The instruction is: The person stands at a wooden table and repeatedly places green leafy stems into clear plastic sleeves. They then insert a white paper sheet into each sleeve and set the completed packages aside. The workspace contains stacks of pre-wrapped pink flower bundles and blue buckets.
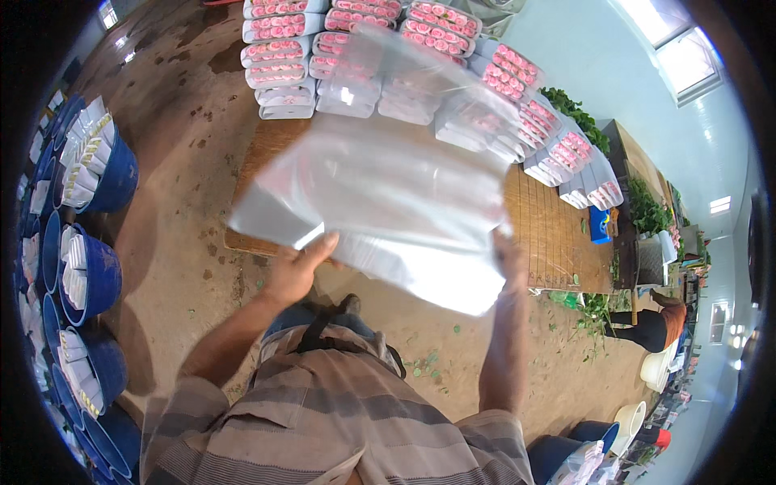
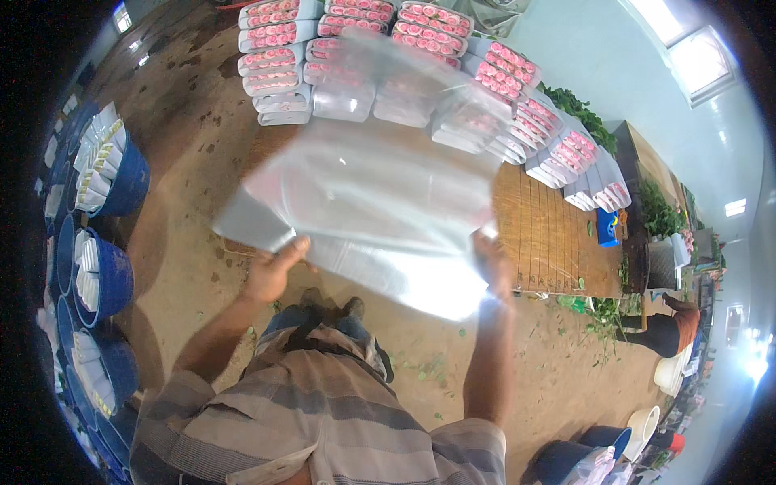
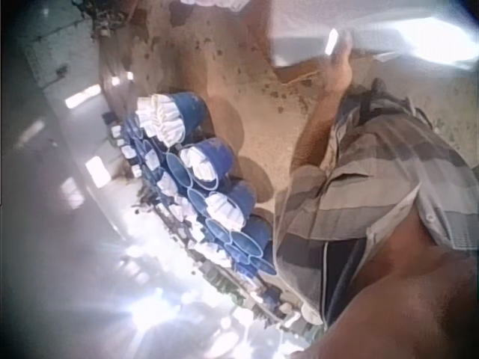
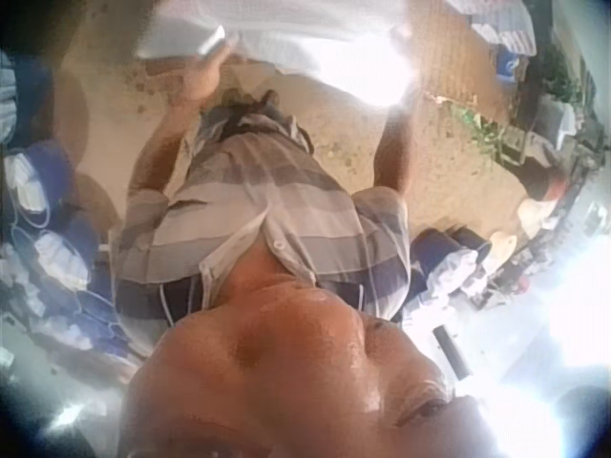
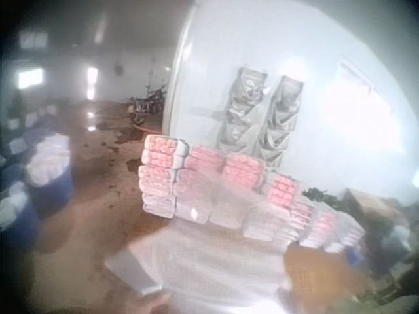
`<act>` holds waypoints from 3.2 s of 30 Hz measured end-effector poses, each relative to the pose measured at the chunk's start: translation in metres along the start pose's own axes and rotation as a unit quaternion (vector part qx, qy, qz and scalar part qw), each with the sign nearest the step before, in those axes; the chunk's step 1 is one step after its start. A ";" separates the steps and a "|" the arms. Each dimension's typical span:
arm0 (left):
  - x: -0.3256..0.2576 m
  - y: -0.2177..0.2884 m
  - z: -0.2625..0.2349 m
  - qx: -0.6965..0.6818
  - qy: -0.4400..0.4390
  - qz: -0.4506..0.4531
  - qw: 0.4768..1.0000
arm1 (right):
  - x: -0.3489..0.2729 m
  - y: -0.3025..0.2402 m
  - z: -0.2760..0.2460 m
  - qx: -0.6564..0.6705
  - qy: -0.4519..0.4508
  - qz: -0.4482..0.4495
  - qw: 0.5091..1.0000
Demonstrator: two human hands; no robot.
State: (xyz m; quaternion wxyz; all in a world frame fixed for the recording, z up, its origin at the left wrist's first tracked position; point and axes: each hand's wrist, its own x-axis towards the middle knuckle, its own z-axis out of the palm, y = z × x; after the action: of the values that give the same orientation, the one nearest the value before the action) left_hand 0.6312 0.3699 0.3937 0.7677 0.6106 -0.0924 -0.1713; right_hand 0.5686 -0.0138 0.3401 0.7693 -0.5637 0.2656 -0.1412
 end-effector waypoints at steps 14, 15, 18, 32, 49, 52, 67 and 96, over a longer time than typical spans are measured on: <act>-0.038 -0.192 -0.027 -0.019 0.156 -0.241 0.958 | -0.021 0.170 -0.049 0.019 -0.059 0.208 0.976; -0.037 -0.190 -0.025 -0.013 0.157 -0.214 0.964 | -0.020 0.167 -0.049 0.025 -0.045 0.212 0.976; -0.032 -0.171 -0.012 0.055 0.160 -0.146 0.975 | -0.019 0.157 -0.048 0.042 -0.016 0.209 0.977; 0.051 0.054 0.037 0.128 0.105 0.113 0.980 | 0.008 -0.019 0.037 0.060 -0.167 0.127 0.976; 0.043 0.221 0.093 0.066 0.182 0.406 0.893 | -0.002 -0.207 0.070 0.172 -0.315 -0.082 0.930; 0.026 0.247 0.086 0.274 0.177 0.497 0.804 | -0.010 -0.221 0.059 0.192 -0.352 -0.184 0.897; 0.046 0.275 0.066 0.293 0.009 0.474 0.831 | -0.087 -0.198 0.059 -0.126 0.020 -0.462 0.878; 0.145 0.117 0.018 0.258 0.002 0.258 0.931 | 0.040 -0.151 0.055 0.133 -0.127 0.041 0.982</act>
State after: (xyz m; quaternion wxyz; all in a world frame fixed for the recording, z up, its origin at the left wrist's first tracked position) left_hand 0.7767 0.3220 0.5019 0.6019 0.7427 -0.2866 0.0633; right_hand 0.6452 -0.0400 0.4842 0.8698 -0.4588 0.1670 -0.0707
